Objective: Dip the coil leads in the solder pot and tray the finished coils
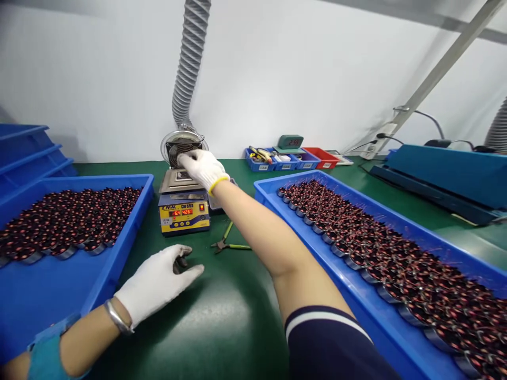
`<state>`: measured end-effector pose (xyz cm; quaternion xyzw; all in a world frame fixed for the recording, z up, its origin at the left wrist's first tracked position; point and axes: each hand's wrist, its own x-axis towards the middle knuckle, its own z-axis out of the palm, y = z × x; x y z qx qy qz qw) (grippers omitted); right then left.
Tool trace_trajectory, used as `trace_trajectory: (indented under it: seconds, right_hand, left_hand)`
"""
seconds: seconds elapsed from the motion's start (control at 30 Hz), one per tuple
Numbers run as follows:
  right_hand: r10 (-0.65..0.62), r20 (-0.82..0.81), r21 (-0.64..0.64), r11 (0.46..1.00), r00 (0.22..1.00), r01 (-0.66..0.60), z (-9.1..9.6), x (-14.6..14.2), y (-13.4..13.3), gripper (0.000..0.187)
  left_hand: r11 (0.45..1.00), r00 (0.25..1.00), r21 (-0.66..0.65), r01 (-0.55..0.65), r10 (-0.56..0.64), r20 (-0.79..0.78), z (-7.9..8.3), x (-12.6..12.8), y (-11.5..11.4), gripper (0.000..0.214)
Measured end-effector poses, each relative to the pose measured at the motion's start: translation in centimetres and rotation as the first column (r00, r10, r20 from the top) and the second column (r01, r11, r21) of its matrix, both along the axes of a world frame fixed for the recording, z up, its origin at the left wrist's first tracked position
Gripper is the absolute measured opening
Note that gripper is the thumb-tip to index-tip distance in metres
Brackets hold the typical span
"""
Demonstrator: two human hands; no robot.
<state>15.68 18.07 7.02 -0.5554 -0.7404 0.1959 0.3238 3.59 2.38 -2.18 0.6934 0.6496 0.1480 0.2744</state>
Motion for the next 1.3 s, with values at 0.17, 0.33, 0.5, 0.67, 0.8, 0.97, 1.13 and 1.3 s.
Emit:
trace_trajectory:
  seconds: [0.17, 0.33, 0.5, 0.67, 0.8, 0.97, 1.13, 1.3]
  right_hand:
    - [-0.065, 0.119, 0.066, 0.996, 0.991, 0.057, 1.0, -2.8, 4.9, 0.054]
    - [-0.117, 0.189, -0.023, 0.992, 0.975, 0.124, 0.0, -4.4, 6.5, 0.060]
    - [-0.113, 0.229, -0.022, 0.992, 0.967, 0.121, -0.4, -4.9, 6.5, 0.055]
    - [-0.134, 0.270, 0.024, 0.991, 0.953, 0.132, -0.1, -5.3, 6.1, 0.053]
    - [-0.140, 0.309, 0.080, 0.989, 0.941, 0.121, 0.0, -5.6, 5.7, 0.052]
    - [-0.119, 0.354, 0.123, 0.989, 0.928, 0.079, -0.5, -5.7, 5.4, 0.047]
    - [-0.087, 0.399, 0.097, 0.994, 0.913, 0.052, -0.7, -5.6, 5.3, 0.048]
    - [-0.088, 0.395, 0.094, 0.994, 0.914, 0.054, -0.7, -5.7, 5.3, 0.049]
  left_hand:
    - [0.986, 0.973, -0.059, 0.156, -0.163, -0.160, -0.7, -0.5, 0.2, 0.044]
    - [0.969, 0.938, -0.079, 0.236, -0.248, -0.243, -1.0, -0.7, 0.2, 0.039]
    - [0.964, 0.934, -0.084, 0.253, -0.266, -0.238, -1.0, -0.6, 0.2, 0.038]
    - [0.963, 0.941, -0.090, 0.254, -0.268, -0.209, -1.1, -0.8, 0.2, 0.036]
    - [0.962, 0.941, -0.084, 0.259, -0.271, -0.202, -1.1, -0.9, 0.3, 0.035]
    - [0.962, 0.940, -0.085, 0.260, -0.272, -0.208, -1.2, -0.8, 0.2, 0.036]
    - [0.961, 0.938, -0.082, 0.263, -0.275, -0.210, -1.2, -0.7, 0.2, 0.036]
    - [0.960, 0.937, -0.086, 0.265, -0.278, -0.211, -1.2, -0.8, 0.2, 0.035]
